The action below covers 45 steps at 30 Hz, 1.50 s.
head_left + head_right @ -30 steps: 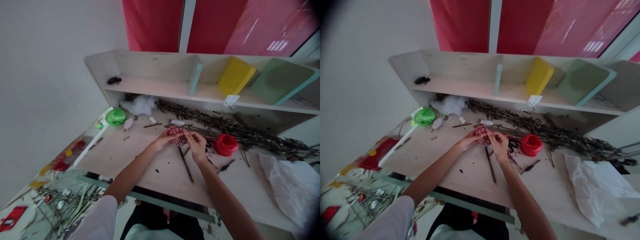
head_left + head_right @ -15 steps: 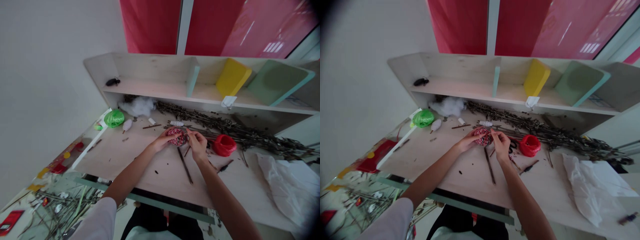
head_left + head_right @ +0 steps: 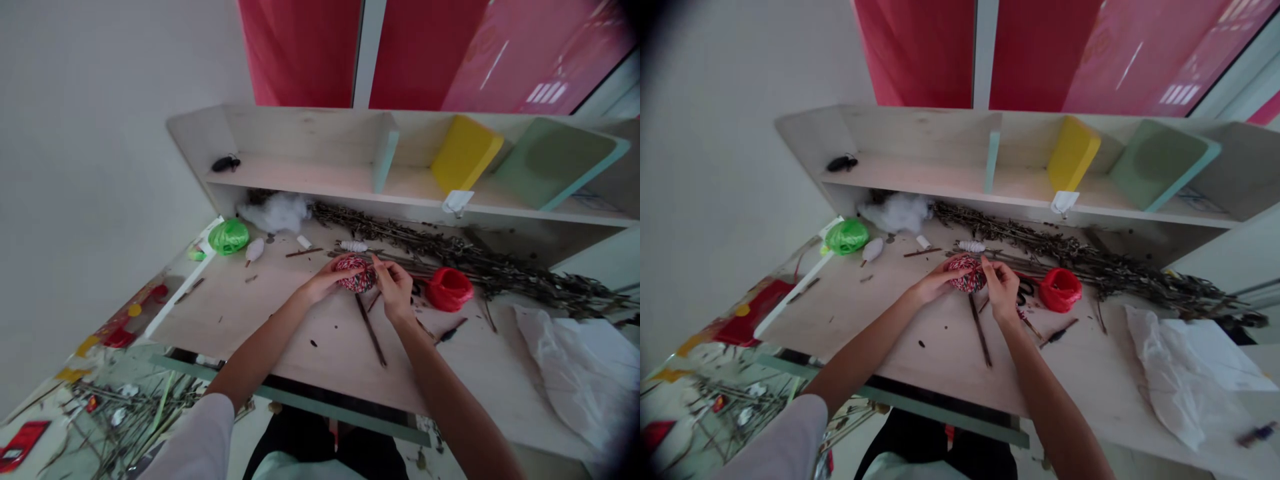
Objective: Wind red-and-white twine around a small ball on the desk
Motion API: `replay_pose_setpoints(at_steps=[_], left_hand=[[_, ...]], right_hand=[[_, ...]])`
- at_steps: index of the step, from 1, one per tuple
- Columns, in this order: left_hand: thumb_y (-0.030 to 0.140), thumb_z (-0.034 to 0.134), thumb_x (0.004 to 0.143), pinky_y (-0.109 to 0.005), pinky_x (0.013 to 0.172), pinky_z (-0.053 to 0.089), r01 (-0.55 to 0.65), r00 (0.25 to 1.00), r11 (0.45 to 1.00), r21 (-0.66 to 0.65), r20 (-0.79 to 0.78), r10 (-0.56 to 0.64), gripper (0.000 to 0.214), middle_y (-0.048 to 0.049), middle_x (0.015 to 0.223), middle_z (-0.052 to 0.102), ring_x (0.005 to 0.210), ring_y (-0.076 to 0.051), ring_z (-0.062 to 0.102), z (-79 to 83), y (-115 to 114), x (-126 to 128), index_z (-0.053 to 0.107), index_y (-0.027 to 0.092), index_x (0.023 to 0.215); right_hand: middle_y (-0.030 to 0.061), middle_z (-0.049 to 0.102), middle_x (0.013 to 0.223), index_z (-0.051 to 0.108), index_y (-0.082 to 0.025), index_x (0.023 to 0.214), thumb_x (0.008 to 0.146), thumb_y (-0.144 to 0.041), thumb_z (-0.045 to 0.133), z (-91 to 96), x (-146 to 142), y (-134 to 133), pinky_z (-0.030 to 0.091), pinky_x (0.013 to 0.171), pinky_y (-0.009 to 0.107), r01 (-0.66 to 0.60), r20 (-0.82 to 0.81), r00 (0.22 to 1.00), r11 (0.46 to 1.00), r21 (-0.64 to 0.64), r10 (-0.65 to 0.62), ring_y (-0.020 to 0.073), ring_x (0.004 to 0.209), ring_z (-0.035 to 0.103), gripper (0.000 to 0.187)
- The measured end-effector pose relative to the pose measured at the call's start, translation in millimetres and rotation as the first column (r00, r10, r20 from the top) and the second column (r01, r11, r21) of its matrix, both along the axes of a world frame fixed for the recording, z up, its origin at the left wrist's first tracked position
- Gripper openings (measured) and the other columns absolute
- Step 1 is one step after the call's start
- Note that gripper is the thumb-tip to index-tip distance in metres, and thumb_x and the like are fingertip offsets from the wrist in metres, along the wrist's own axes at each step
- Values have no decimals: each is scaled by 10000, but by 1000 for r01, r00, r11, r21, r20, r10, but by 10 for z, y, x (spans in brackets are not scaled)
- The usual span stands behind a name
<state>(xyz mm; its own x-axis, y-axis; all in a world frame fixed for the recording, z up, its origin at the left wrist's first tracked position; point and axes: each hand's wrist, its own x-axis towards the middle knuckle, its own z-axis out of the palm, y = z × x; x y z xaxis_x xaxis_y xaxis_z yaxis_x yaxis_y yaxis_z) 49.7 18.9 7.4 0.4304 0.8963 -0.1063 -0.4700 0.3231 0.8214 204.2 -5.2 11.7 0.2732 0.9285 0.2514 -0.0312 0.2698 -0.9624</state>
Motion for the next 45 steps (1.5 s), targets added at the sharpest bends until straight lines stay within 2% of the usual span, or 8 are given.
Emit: replay_pose_setpoints(at_steps=[3,11,18,30,33,37,45], left_hand=[[158,841,584,-350,963,405,-2,1000,1000,-10,3,2,556,-58,1086,684,964,-168,624,-7,4,-3,653,191,1107],[171,825,616,-357,983,388,-9,1000,1000,-11,-7,9,522,-60,1101,681,998,-179,616,22,-7,-2,655,185,1110],[164,837,596,-346,975,394,-7,1000,1000,-28,-5,7,504,-52,1063,691,956,-163,625,33,-13,1,672,188,1072],[175,884,505,-355,909,452,68,991,998,13,-114,-66,650,-90,1099,674,938,-188,636,108,-88,-14,659,173,1115],[170,888,494,-357,923,448,127,987,991,52,-107,-121,696,-95,1095,677,965,-202,637,136,-138,-9,647,172,1147],[196,889,499,-359,916,448,180,980,983,14,-90,-178,717,-94,1085,679,960,-213,645,157,-176,-7,633,173,1169],[248,838,625,-317,868,454,209,978,978,-23,-9,-209,495,-81,1085,688,930,-189,648,118,-152,-41,668,192,1086]], right_hand=[[-26,505,552,587,-179,642,678,-580,686,-1,-7,5,302,471,233,34,-37,999,999,-17,-34,87,494,377,414],[-21,512,543,612,-171,668,689,-569,671,10,11,17,320,488,246,35,12,999,999,-28,-35,101,500,411,403],[-6,571,599,632,-162,659,677,-530,700,-35,11,31,391,568,254,57,-11,998,998,-17,-57,104,542,457,374],[8,616,634,660,-167,678,680,-522,713,-31,37,46,421,611,264,51,26,998,998,28,-52,128,603,504,358],[10,627,648,660,-169,669,649,-536,733,-39,55,65,430,627,267,45,-15,999,999,-5,-46,131,618,517,375],[3,626,648,638,-170,646,592,-557,761,-73,97,104,431,623,268,-17,-119,993,996,-92,5,122,596,515,410],[11,634,685,644,-167,720,655,-575,716,-132,149,135,423,580,263,-54,-59,997,991,-121,47,119,576,499,419]])
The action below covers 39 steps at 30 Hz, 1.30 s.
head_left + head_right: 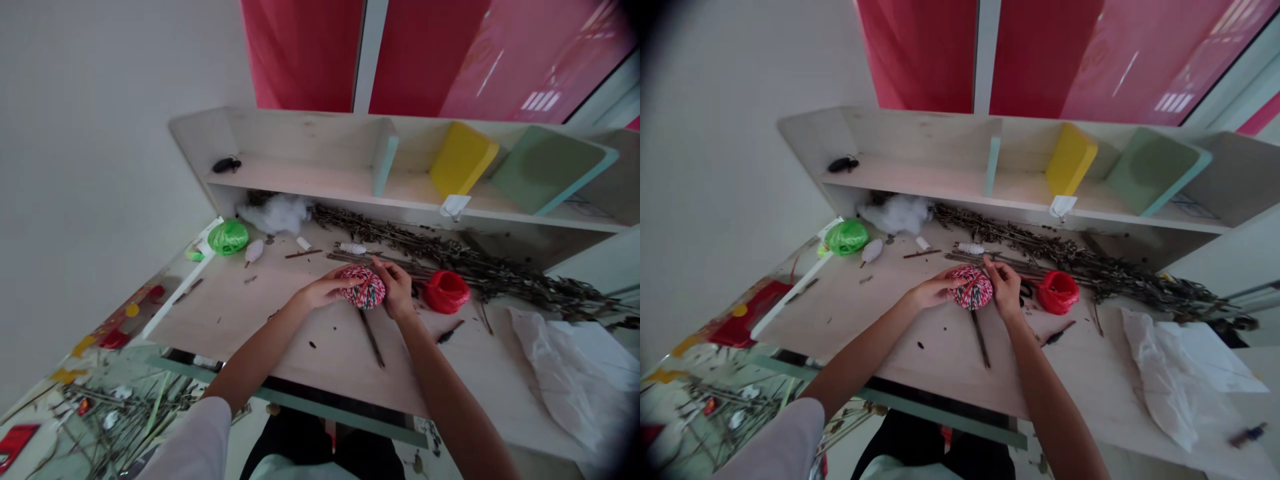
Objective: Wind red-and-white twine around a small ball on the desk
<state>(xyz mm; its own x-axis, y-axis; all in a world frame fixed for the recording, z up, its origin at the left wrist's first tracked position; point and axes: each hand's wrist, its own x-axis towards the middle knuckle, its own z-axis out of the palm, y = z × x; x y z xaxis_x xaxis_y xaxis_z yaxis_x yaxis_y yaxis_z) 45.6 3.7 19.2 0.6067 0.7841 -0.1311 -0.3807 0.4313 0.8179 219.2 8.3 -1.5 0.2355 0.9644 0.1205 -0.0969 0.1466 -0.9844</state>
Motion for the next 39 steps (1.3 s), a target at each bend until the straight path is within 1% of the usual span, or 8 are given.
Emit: replay_pose_setpoints(at_steps=[5,9,13,17,24,30,36,39], left_hand=[[194,815,647,-295,841,473,108,994,994,-27,22,-108,631,-91,1188,659,961,-184,648,13,-14,-39,600,238,1239],[209,815,634,-290,832,492,155,987,985,-74,39,-153,661,-95,1219,641,971,-182,642,-49,-21,-48,589,238,1255],[356,751,709,-328,840,501,-12,993,973,-230,109,38,454,-78,1124,675,945,-194,643,-135,48,-34,643,221,1129],[515,596,815,-355,916,488,-96,974,940,-326,165,157,485,-100,1125,670,1072,-239,617,-91,155,-50,611,187,1172],[597,469,869,-256,935,488,-282,903,885,-369,210,375,572,-114,1165,649,1141,-205,585,-23,291,-135,589,146,1199],[615,557,807,-313,971,485,-341,897,892,-296,181,403,582,-100,1193,639,1196,-236,553,-110,322,-110,591,175,1186],[594,585,803,-330,979,480,-370,886,876,-310,166,433,512,-78,1174,652,1174,-231,563,-116,310,-103,628,195,1121],[579,606,797,-346,973,484,-435,865,856,-280,135,484,509,-78,1168,656,1133,-227,580,-130,312,-97,626,198,1133]], right_hand=[[16,642,669,662,-159,738,648,-578,714,36,-11,-36,417,575,260,6,61,998,1000,11,-6,121,572,506,432],[28,659,679,670,-159,731,657,-564,703,86,-27,-60,423,591,268,27,130,991,999,43,-32,132,590,522,413],[31,637,617,649,-159,684,668,-560,682,79,-40,-54,410,559,271,70,200,976,994,81,-85,141,562,517,403],[27,630,614,655,-164,707,719,-554,633,54,-56,-76,400,558,270,91,333,932,983,160,-141,147,570,509,391],[12,604,621,669,-172,728,806,-517,587,19,-114,-142,359,545,264,-81,477,879,981,174,-12,129,544,467,363],[-6,574,584,690,-207,773,798,-520,606,-15,-155,-190,348,514,259,-265,573,803,959,97,164,131,519,472,325],[-5,582,577,672,-220,713,808,-485,605,-6,-191,-228,364,536,269,-332,636,747,938,101,196,132,511,459,290],[-9,559,559,663,-214,694,803,-493,607,10,-217,-250,350,517,267,-351,599,765,933,80,236,126,501,438,305]])
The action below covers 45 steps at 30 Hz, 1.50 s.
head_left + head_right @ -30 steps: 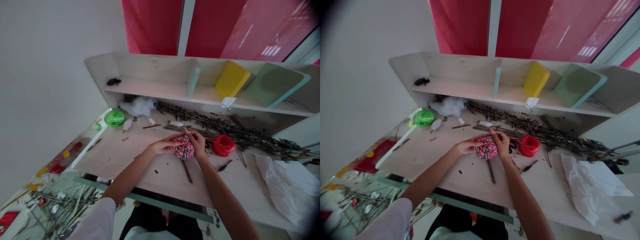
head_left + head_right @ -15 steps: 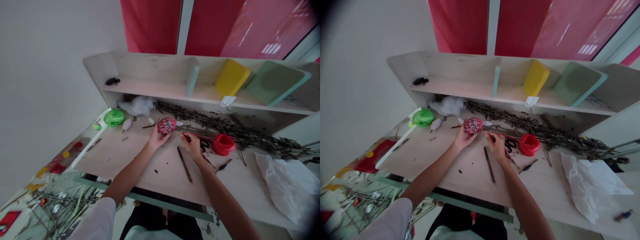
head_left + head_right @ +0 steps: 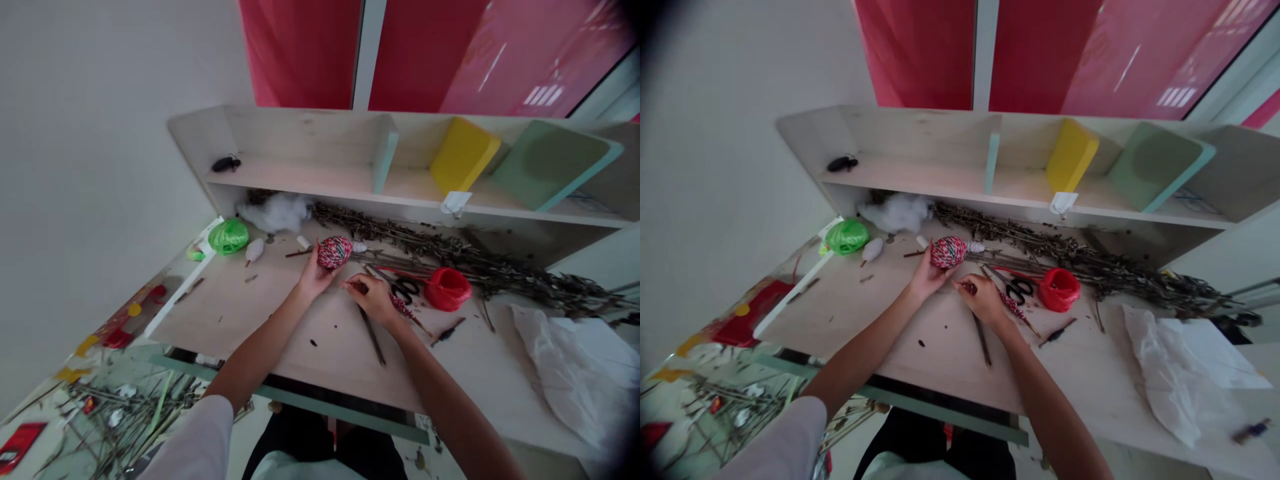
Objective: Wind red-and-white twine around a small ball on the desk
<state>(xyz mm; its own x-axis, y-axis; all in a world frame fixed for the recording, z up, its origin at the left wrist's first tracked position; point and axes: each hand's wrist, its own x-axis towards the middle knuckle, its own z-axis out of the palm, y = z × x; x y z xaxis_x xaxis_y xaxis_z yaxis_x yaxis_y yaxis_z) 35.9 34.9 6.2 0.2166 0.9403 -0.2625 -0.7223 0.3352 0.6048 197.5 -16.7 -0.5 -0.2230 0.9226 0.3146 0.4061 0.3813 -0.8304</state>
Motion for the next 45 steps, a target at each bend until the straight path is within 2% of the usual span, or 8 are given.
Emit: replay_pose_setpoints(at_steps=[5,8,12,15,21,26,33,45], left_hand=[[554,632,793,-362,920,518,-18,999,1000,-20,-35,17,500,-87,1131,667,977,-212,638,-11,-25,60,624,180,1124],[536,690,748,-384,876,534,-25,989,999,30,-146,29,502,-83,1150,656,975,-225,639,8,-78,114,611,197,1110],[503,749,693,-382,851,527,-72,921,991,113,-374,109,517,-83,1160,640,1031,-240,612,30,-165,186,590,208,1086],[452,782,666,-358,943,466,-49,851,970,238,-499,165,513,-90,1135,647,1084,-233,584,25,-195,220,608,189,1071],[414,791,655,-342,978,411,37,749,928,371,-625,220,513,-91,1125,646,1076,-230,577,-9,-175,229,631,175,1079],[437,779,663,-342,955,436,62,729,918,391,-646,226,520,-95,1117,649,1051,-223,586,-24,-167,225,620,170,1080],[457,772,665,-355,966,450,103,717,911,400,-665,211,575,-108,1154,646,1071,-230,595,-23,-169,218,597,163,1128],[480,748,687,-365,984,436,116,710,898,425,-668,224,593,-128,1181,632,1100,-245,587,-34,-181,203,589,151,1154]], right_hand=[[-23,509,533,639,-196,644,698,-559,690,120,-31,-17,314,477,250,-35,-233,972,986,-162,-4,105,484,399,371],[-28,496,532,638,-190,640,626,-578,732,208,-26,-15,278,462,245,-80,-335,942,962,-260,-12,95,483,372,400],[-73,356,480,628,-188,678,621,-553,743,270,23,-10,169,425,238,-161,-494,867,902,-401,-66,64,433,235,387],[-106,216,488,638,-198,770,645,-519,728,316,90,2,113,410,231,-264,-630,770,846,-463,-104,59,428,120,356],[-102,183,509,605,-219,740,597,-482,744,433,214,40,93,412,243,-304,-700,694,813,-496,-168,73,448,72,329],[-98,193,516,583,-221,721,587,-476,762,439,268,61,91,410,243,-293,-713,676,821,-490,-184,70,456,73,339],[-100,204,524,591,-206,732,639,-359,800,405,293,71,96,379,206,-410,-802,567,780,-473,-188,39,431,79,275],[-99,198,531,619,-196,798,699,-327,763,354,303,61,111,360,178,-466,-800,588,757,-459,-123,44,430,90,219]])
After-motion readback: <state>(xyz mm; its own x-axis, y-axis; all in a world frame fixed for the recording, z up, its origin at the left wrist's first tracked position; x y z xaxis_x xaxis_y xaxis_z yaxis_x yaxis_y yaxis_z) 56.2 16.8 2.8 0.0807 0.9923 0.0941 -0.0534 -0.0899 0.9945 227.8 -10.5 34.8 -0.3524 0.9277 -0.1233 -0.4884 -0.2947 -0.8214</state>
